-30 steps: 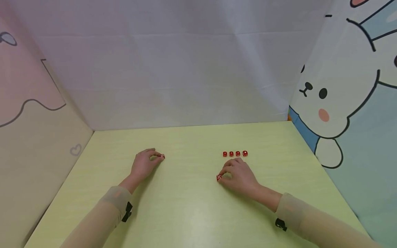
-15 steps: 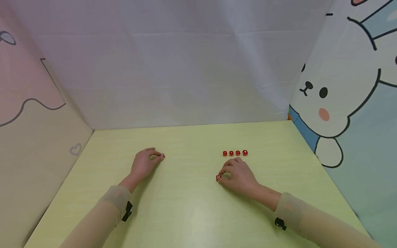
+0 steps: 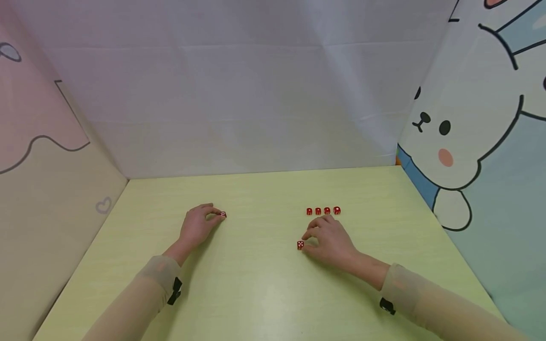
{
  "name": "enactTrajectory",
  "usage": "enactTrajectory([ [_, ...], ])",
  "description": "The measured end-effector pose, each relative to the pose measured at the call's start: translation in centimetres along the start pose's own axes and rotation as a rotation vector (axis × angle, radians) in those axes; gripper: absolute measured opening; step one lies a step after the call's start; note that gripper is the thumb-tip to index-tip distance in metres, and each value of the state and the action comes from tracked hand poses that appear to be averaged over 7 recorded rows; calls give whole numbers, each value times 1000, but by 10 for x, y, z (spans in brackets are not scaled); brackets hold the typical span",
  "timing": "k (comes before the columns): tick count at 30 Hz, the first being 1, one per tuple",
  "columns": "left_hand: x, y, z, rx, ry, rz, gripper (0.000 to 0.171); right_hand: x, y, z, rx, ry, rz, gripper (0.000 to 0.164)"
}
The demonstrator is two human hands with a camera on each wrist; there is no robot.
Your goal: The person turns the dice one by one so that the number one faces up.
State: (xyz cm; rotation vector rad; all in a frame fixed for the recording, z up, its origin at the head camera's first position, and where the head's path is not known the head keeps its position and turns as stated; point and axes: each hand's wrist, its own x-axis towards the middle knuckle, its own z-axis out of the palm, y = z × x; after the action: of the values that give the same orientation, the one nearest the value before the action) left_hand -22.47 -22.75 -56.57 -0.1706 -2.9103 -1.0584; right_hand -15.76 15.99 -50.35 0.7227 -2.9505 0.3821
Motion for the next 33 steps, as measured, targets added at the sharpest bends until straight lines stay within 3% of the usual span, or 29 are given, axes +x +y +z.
enactTrajectory([
  [33, 4, 1, -5, -9, 0, -5, 28, 7, -6, 0, -1, -15, -2, 14],
])
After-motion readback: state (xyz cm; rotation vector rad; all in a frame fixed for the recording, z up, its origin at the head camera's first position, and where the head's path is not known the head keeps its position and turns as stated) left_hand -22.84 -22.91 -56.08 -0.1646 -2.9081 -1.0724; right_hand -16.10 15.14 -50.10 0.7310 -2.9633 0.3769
